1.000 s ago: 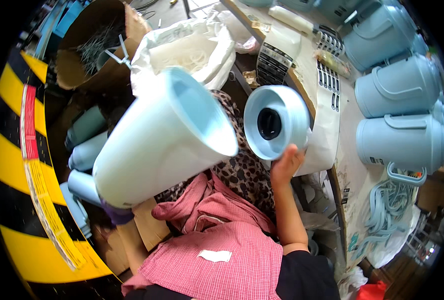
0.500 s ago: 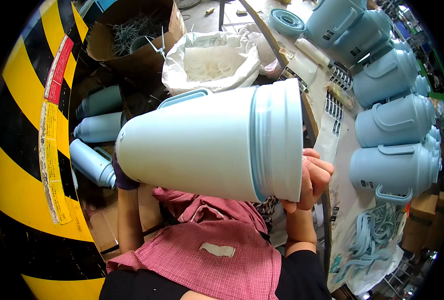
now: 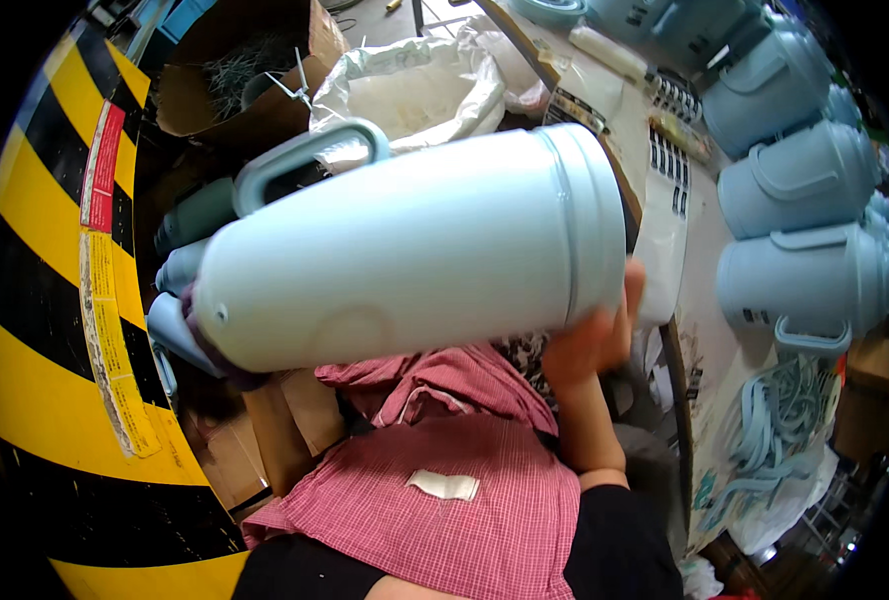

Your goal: The person assembles vacuum flasks by placing internal components into the plastic housing, applying adhesive labels to the side, and fitting the shoulder and handle assemblies onto the top by hand.

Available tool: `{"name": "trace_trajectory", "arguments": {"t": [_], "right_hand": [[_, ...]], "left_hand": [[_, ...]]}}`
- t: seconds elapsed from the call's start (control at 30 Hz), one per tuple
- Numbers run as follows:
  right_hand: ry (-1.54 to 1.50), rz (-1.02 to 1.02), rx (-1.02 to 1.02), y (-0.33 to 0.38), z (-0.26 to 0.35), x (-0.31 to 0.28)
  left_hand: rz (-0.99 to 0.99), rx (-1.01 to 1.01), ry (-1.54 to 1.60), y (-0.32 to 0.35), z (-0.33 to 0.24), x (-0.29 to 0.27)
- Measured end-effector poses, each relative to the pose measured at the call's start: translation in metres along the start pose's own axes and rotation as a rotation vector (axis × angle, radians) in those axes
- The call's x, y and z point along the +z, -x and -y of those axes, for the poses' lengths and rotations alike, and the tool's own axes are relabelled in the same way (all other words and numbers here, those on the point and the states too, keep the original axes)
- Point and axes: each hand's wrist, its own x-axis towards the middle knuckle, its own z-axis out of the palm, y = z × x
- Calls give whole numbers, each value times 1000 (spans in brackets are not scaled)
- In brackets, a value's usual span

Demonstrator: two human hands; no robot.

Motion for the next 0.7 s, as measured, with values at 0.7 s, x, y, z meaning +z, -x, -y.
{"name": "trace_trajectory", "arguments": {"t": [0.7], "right_hand": [[-675, 293, 600, 72, -32, -17]], "left_hand": [[750, 371, 136, -88, 62, -46]]}}
